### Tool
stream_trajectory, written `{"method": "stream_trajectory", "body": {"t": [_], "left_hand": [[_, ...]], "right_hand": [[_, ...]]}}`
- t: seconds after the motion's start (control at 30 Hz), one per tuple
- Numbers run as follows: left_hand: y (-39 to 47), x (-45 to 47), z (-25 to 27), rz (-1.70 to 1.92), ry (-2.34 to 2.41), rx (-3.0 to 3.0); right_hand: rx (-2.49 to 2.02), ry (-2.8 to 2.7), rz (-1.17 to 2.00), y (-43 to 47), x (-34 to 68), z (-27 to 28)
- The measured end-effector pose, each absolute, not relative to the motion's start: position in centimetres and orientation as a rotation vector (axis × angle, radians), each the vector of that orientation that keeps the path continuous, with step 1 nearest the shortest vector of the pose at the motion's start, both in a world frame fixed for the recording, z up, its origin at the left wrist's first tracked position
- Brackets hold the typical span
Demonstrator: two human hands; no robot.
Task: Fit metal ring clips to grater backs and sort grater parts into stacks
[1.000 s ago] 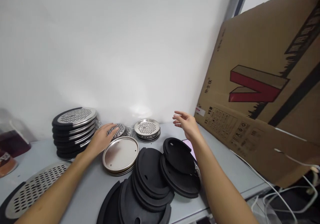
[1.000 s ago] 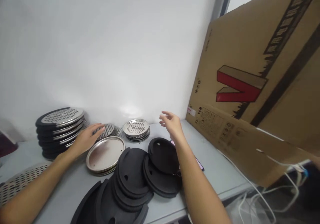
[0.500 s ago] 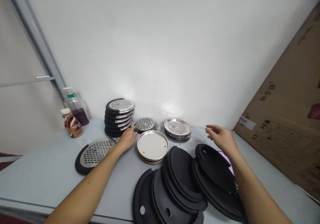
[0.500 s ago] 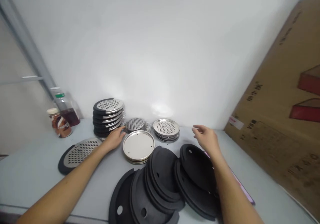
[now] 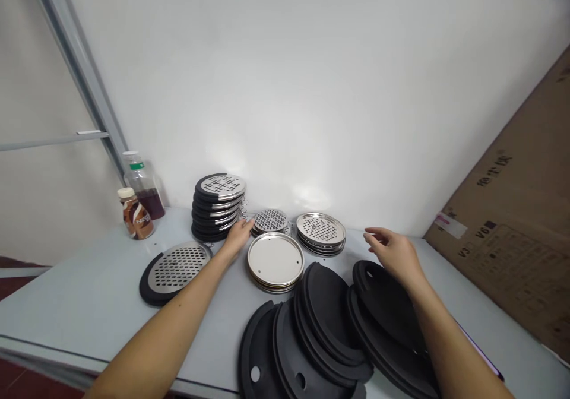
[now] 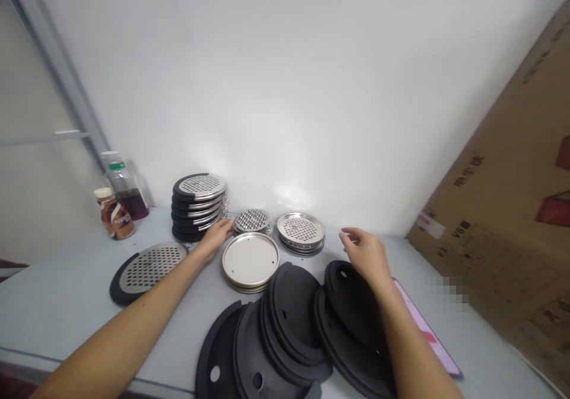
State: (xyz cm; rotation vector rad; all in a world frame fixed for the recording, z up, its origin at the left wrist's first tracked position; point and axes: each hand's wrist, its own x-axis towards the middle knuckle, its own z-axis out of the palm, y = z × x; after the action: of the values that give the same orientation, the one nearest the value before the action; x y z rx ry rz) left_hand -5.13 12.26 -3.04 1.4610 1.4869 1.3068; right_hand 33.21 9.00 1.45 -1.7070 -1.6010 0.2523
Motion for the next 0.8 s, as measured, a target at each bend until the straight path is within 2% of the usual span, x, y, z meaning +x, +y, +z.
{"method": "stream_trajectory", "body": {"t": [0.3,0.7,0.8], "left_hand": [[12.0,-4.3,-2.5,1.366,1.238,1.141],[12.3,-4.0,-3.3,1.291,1.126,1.142],[12.1,-3.9,-3.2,1.258,1.117,1.185]], "right_hand": [[-1.708,-1.611,0.242,9.0,33.1,1.5],[-1.783,-1.694,0.219,8.8,33.6,1.9],[-1.799,-1.849,0.419,8.3,35.3,2.3]]}}
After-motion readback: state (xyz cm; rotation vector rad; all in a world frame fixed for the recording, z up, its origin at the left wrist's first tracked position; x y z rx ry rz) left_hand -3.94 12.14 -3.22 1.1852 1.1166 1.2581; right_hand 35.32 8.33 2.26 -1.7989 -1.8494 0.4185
